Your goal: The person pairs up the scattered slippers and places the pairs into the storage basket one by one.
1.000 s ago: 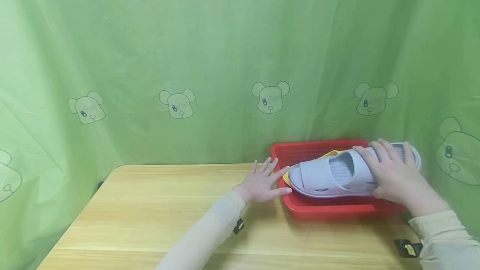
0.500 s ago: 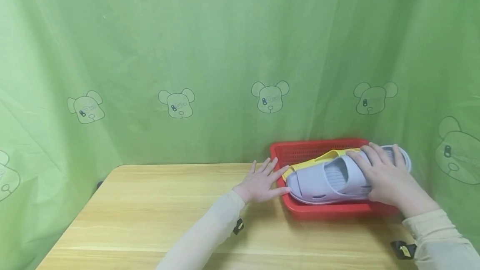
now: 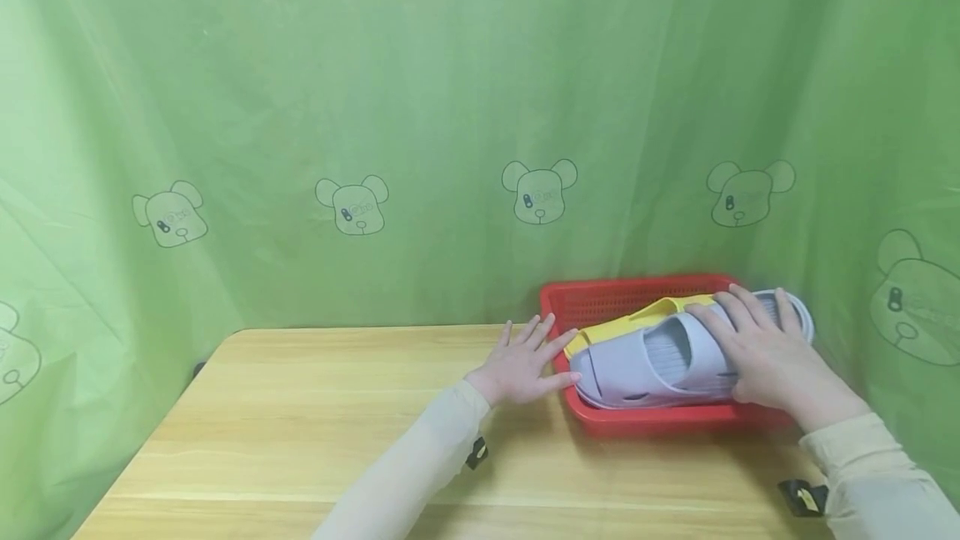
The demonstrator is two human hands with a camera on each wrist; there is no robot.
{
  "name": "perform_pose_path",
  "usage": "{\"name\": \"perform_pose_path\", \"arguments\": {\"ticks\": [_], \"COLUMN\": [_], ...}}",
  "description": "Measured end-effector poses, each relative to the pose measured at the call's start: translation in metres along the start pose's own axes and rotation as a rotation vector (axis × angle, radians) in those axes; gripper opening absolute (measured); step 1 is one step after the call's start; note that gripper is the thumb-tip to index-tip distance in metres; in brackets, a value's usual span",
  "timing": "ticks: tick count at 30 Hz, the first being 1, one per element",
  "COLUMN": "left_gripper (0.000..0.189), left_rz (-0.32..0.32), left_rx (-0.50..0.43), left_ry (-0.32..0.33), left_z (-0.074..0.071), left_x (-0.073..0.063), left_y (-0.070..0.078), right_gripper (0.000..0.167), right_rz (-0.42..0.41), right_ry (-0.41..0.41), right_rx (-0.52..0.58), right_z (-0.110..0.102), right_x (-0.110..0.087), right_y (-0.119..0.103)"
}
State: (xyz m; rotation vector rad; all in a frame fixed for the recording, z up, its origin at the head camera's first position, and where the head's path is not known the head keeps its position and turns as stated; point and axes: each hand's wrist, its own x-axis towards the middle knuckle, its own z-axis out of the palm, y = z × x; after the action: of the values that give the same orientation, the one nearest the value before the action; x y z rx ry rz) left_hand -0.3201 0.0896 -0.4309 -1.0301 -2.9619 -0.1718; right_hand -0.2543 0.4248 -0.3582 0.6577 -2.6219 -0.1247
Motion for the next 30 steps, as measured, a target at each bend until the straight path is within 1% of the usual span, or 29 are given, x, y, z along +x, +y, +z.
{"name": "perform_pose_path", "arguments": {"ticks": [5,12,24,30], "left_gripper": [0.071,0.072,0.072,0.072], "left_rz": [-0.001,-0.006,-0.002,-0.003], "left_rx": [-0.021,-0.052,-0.078,-0.092], "left_ry": [0.005,0.016,0.012,0.021], "left_z": [-0.0002,-0.0008,0.0028,0.0032], "left_x": [-0.0009,-0.0022,-0.0008,-0.0008], "left_y": [0.0005,0.0015,0.0018,0.0007], "right_gripper": [0.123,0.117,0.118,0.122], "right_rz": [-0.003,-0.046,-0.071,-0.036], "right_ry": [-0.012,0.006,0.036,0.012], "right_rx": [-0.003,0.009,0.038,0.045], "right_z": [-0.0005,0.0009,0.0027,0.0017], "right_x": [-0.0031,-0.0050,-0.0072,-0.0094], "right_y": [0.0008,0.0018,0.0016,-0.0011]}}
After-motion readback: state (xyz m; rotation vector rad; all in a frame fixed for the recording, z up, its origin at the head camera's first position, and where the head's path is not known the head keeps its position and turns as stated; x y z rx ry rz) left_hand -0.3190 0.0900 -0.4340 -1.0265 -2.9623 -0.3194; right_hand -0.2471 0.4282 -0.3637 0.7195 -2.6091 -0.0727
